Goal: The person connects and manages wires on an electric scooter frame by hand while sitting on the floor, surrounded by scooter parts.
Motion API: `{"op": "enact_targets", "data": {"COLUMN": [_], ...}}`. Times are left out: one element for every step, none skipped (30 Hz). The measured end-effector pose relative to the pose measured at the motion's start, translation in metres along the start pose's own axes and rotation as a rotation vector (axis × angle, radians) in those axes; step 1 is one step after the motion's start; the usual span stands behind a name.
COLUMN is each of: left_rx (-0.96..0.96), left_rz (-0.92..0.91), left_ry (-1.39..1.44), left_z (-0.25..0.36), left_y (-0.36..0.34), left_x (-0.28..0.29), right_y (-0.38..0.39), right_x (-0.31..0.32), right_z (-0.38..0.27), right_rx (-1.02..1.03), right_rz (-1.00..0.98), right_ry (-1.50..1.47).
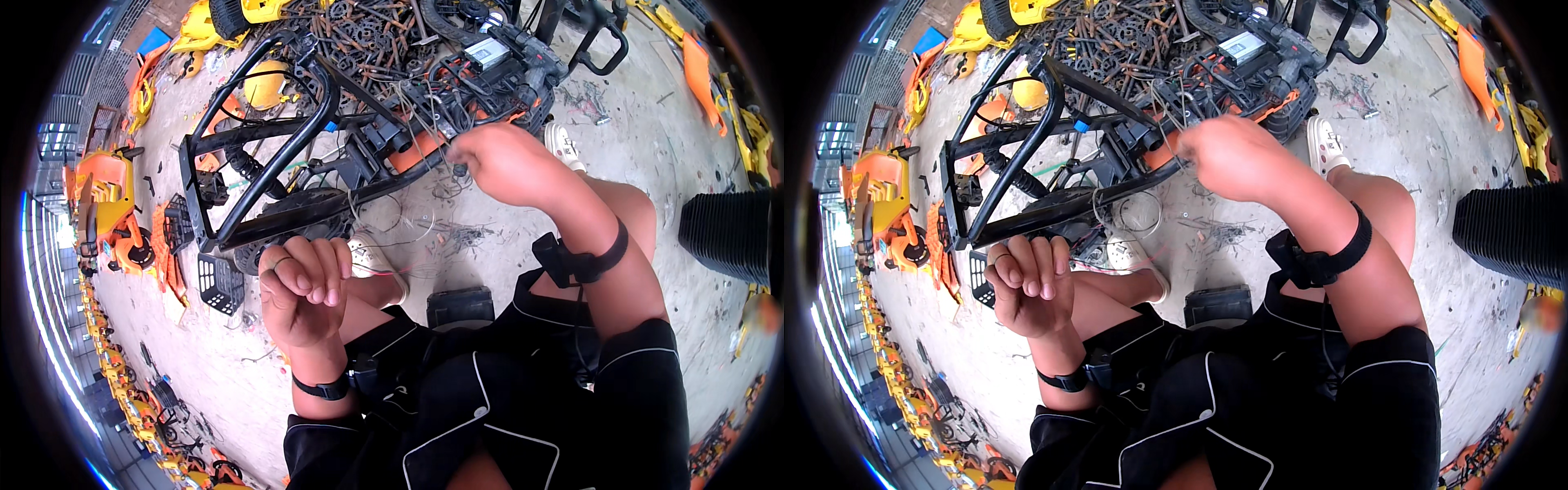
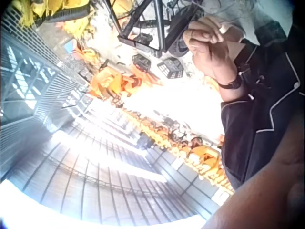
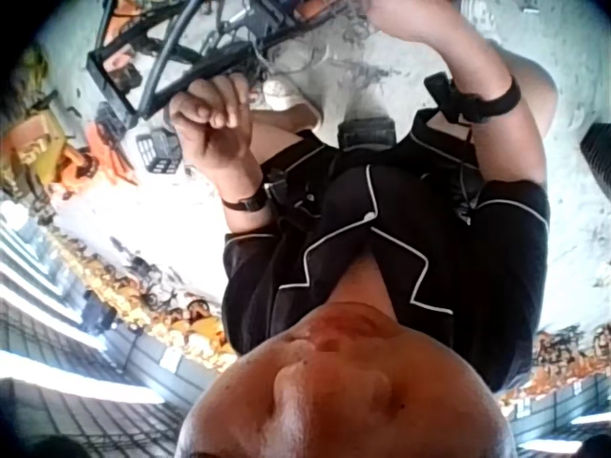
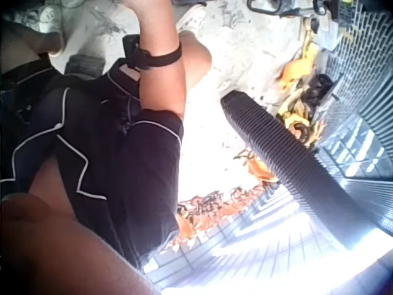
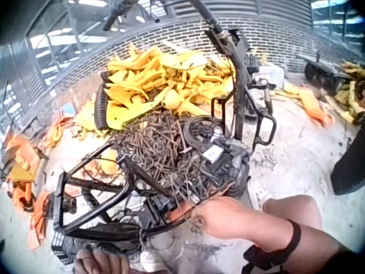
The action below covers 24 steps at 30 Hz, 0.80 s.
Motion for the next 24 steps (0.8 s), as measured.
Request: {"op": "enact_targets", "data": {"left_rx": [0.002,0.004,0.008,0.011,0.014,0.016,0.018,0.020,0.022,0.024,0.026,0.026,0.027,0.029,0.022,0.016,0.009,-0.003,-0.015,-0.027,-0.048,-0.074,-0.101,-0.131], "left_rz": [-0.008,-0.016,-0.022,-0.027,-0.031,-0.027,-0.022,-0.017,-0.020,-0.024,-0.028,-0.017,-0.007,0.004,0.010,0.016,0.022,0.012,0.003,-0.007,-0.001,0.035,0.071,0.107], "left_ry": [-0.009,-0.018,-0.023,-0.029,-0.035,-0.036,-0.038,-0.040,-0.042,-0.044,-0.045,-0.037,-0.028,-0.019,-0.012,-0.005,0.002,-0.004,-0.011,-0.017,0.005,0.049,0.094,0.135], "left_z": [0.000,0.000,0.000,0.001,0.001,0.001,0.001,0.001,0.001,0.001,0.001,0.001,0.000,0.000,0.001,0.002,0.003,0.005,0.006,0.008,0.013,0.019,0.024,0.031], "left_y": [0.000,0.000,0.000,0.001,0.001,0.002,0.002,0.002,0.002,0.002,0.002,0.001,0.001,0.000,0.000,-0.001,-0.002,-0.003,-0.005,-0.005,-0.006,-0.007,-0.007,-0.007], "left_x": [0.000,0.000,0.000,-0.001,-0.001,0.000,0.000,0.001,0.002,0.004,0.005,0.005,0.006,0.006,0.006,0.007,0.007,0.007,0.008,0.009,0.014,0.019,0.025,0.029], "right_y": [0.002,0.002,0.002,0.003,0.003,0.002,0.000,0.001,0.003,0.005,0.008,0.011,0.015,0.018,0.019,0.020,0.020,0.018,0.016,0.014,0.012,0.010,0.008,0.005], "right_x": [-0.006,-0.007,-0.006,-0.003,-0.003,0.007,0.011,0.010,0.010,0.010,0.013,0.014,0.013,0.011,0.006,0.001,-0.005,-0.009,-0.013,-0.017,-0.018,-0.017,-0.017,-0.017], "right_z": [0.003,0.003,0.000,-0.004,-0.004,-0.013,-0.020,-0.025,-0.031,-0.035,-0.043,-0.051,-0.058,-0.064,-0.067,-0.068,-0.069,-0.068,-0.065,-0.063,-0.058,-0.054,-0.049,-0.047], "right_rx": [0.000,0.040,0.081,0.123,0.111,0.098,0.085,0.147,0.210,0.273,0.392,0.522,0.598,0.673,0.677,0.680,0.683,0.688,0.693,0.697,0.682,0.638,0.595,0.556], "right_rz": [-0.062,0.041,0.143,0.244,0.207,0.168,0.129,0.172,0.216,0.259,0.210,0.185,0.191,0.197,0.184,0.171,0.158,0.139,0.119,0.099,0.109,0.064,0.019,-0.026], "right_ry": [0.098,0.092,0.087,0.081,-0.010,-0.099,-0.188,-0.350,-0.514,-0.678,-0.570,-0.489,-0.407,-0.323,-0.287,-0.250,-0.213,-0.194,-0.175,-0.156,-0.200,-0.247,-0.294,-0.341]}}
Point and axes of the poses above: each hand's wrist, its own y-axis away from the middle knuckle, its own x-axis out of the back of the hand, z = x × y, the point moved 4 cm from there along -y, towards the middle knuckle, and after that the axes turned 8 degrees about y, right-handed, at the moved point
